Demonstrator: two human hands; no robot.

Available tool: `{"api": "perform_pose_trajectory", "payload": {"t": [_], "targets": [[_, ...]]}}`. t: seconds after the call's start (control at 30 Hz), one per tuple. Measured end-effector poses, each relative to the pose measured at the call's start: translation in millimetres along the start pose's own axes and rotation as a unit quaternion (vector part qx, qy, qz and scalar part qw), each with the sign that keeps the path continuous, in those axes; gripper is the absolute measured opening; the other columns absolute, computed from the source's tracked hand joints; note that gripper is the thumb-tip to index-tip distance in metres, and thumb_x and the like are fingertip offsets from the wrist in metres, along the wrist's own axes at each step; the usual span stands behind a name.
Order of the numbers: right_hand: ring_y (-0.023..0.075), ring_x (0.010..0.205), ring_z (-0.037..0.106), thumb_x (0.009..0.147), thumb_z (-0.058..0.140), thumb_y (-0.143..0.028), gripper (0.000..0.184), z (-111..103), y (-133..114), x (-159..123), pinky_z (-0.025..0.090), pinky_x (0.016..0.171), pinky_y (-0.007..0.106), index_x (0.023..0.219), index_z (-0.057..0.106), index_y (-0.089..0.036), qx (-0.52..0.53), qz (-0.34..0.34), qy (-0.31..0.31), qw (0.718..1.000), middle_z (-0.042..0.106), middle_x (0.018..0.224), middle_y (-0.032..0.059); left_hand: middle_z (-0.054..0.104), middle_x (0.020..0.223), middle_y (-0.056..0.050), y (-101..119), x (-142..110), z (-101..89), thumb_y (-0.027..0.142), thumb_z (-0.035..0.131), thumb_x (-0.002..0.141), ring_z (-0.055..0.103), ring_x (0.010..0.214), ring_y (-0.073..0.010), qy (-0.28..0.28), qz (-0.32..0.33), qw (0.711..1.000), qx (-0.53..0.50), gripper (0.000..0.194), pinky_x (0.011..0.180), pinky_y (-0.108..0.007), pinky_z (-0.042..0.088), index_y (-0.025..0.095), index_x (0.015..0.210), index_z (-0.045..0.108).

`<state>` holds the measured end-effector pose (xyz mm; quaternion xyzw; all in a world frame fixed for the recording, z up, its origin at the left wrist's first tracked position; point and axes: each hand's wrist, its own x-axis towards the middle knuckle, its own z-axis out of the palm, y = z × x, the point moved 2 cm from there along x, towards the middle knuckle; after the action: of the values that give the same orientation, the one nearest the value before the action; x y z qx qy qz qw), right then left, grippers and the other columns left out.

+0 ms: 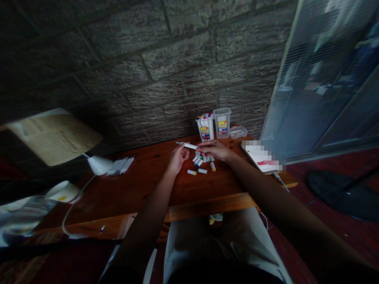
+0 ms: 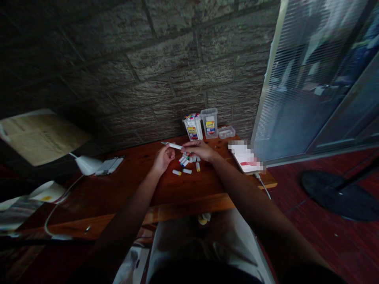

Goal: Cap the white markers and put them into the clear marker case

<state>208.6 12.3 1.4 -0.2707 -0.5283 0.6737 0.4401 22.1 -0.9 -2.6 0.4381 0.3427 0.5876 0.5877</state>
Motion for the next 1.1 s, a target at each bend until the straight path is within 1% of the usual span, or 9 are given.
{"api": "perform_pose_trajectory", "payload": {"t": [0.2, 0.43, 0.73, 1.0, 1.1], "targets": [[0.0091, 0.058, 0.061, 0.061, 0.085, -0.023, 0.032, 0.4, 0.1, -0.9, 0.049, 0.049, 0.018, 0.091, 0.074, -0.014, -0.010, 0.001, -0.002, 1.000, 0.074, 0.081, 0.0064, 0.055, 0.058, 0.001, 2.1, -1.8, 2.3, 0.039, 0.071, 0.074, 0.044, 0.049, -0.0065, 0.009, -0.011, 1.000, -0.013, 0.032, 0.050, -0.021, 0.033, 0.015, 0.096, 0.073], [0.0090, 0.058, 0.060, 0.062, 0.084, -0.026, 0.033, 3.7, -1.9, -2.8, 0.048, 0.047, 0.019, 0.091, 0.074, -0.014, -0.038, -0.004, -0.009, 0.999, 0.074, 0.083, 0.0065, 0.053, 0.058, 0.002, 2.5, -4.8, 5.9, 0.040, 0.077, 0.071, 0.043, 0.050, -0.0052, 0.009, 0.006, 1.000, 0.002, 0.034, 0.051, -0.021, 0.033, 0.015, 0.094, 0.073], [0.0085, 0.058, 0.059, 0.063, 0.083, -0.028, 0.032, 3.3, -0.6, -0.8, 0.046, 0.045, 0.017, 0.091, 0.074, -0.015, -0.040, -0.010, -0.019, 0.999, 0.074, 0.083, 0.0053, 0.056, 0.062, 0.001, 3.5, -5.1, 7.7, 0.040, 0.078, 0.071, 0.044, 0.050, -0.0049, 0.011, -0.001, 1.000, -0.013, 0.032, 0.051, -0.020, 0.033, 0.015, 0.091, 0.073], [0.0073, 0.056, 0.058, 0.065, 0.082, -0.027, 0.033, 2.7, -0.6, 0.4, 0.045, 0.045, 0.016, 0.093, 0.072, -0.014, -0.038, -0.015, -0.026, 0.999, 0.073, 0.082, 0.0055, 0.060, 0.071, 0.000, 4.0, -0.7, 1.8, 0.043, 0.081, 0.066, 0.046, 0.053, -0.0046, 0.034, 0.004, 0.998, -0.048, 0.039, 0.051, -0.020, 0.033, 0.015, 0.092, 0.072], [0.0072, 0.055, 0.057, 0.064, 0.083, -0.026, 0.034, 3.6, -2.6, -0.8, 0.044, 0.043, 0.016, 0.093, 0.072, -0.013, -0.031, -0.018, -0.018, 0.999, 0.073, 0.080, 0.0051, 0.061, 0.073, 0.001, 3.8, 0.2, 0.0, 0.044, 0.083, 0.063, 0.047, 0.053, -0.0044, 0.053, 0.003, 0.997, -0.053, 0.039, 0.051, -0.020, 0.033, 0.015, 0.084, 0.069]]}}
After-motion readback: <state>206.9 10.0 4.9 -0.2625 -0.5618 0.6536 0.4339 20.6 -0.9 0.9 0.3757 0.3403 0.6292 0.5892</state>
